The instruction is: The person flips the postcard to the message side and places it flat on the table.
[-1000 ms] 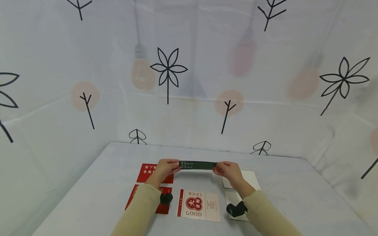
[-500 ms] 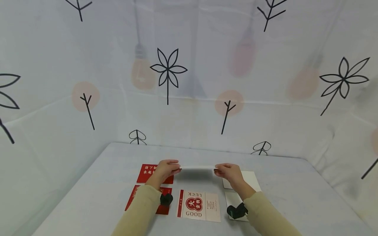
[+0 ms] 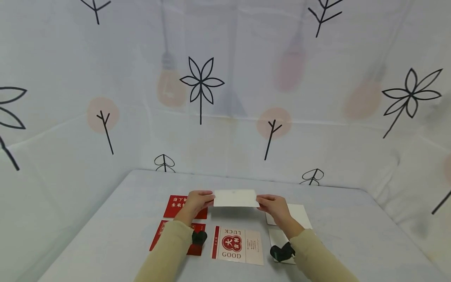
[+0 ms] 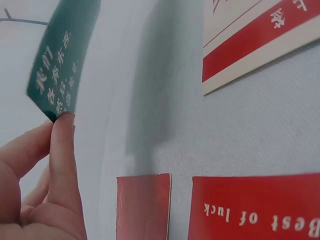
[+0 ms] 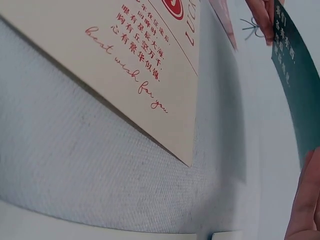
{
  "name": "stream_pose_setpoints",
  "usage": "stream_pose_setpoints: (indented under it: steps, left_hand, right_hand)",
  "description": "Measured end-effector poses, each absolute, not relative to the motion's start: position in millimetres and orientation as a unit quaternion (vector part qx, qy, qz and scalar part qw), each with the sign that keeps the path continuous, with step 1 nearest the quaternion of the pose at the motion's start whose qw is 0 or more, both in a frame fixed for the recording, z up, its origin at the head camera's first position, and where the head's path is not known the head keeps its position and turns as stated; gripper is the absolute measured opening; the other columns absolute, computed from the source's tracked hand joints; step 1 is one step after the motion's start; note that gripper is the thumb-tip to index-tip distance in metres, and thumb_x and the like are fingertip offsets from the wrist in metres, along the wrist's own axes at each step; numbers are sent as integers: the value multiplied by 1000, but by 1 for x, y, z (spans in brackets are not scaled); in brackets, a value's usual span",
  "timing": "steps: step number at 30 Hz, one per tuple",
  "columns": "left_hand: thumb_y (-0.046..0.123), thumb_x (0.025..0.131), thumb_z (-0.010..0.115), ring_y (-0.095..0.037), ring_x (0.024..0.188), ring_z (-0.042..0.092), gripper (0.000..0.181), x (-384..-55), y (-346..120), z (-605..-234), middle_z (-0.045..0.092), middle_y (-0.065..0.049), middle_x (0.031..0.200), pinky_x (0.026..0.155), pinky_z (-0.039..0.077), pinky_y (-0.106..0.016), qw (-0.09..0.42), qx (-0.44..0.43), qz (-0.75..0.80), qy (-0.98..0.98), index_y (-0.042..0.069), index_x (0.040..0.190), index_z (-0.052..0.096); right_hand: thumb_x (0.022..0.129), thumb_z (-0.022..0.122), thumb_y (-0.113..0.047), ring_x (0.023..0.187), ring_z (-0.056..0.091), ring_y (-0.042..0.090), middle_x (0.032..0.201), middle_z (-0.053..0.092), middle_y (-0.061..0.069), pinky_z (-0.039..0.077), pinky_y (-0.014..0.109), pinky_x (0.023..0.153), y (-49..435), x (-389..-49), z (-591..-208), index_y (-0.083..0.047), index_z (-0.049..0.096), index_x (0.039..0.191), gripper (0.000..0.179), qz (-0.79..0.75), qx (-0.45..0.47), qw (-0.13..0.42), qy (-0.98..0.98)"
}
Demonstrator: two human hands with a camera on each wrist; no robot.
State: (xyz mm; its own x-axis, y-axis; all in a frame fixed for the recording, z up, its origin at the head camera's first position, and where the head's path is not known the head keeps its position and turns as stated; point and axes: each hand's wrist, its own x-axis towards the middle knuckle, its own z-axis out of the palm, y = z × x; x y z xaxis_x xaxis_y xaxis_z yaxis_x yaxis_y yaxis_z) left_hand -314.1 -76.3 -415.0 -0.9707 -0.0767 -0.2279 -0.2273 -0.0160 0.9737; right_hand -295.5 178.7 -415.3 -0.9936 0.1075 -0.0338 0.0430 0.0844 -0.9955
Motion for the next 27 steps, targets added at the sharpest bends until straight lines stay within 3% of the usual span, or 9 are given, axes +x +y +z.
stream_pose_setpoints:
  steps: [16, 27]
  left_hand:
    - [10, 85, 68, -19, 73, 64, 25, -310, -71, -414, 64, -14, 98, 68, 55, -29, 28, -102, 641, 760, -1, 108, 66]
    - [5, 81, 70, -21, 75, 62, 29, -310, -69, -416, 64, -12, 94, 67, 55, -30, 26, -80, 610, 788, -1, 109, 65]
  right_hand:
    - [84, 68, -7, 67, 62, 18, 86, 65, 12, 54, 28, 62, 177, -297, -418, 8, 63, 107, 28, 639, -86, 16, -764]
    - [82, 66, 0, 60, 59, 15, 79, 64, 9, 54, 28, 57, 172, -294, -417, 10, 60, 111, 31, 619, -55, 20, -783]
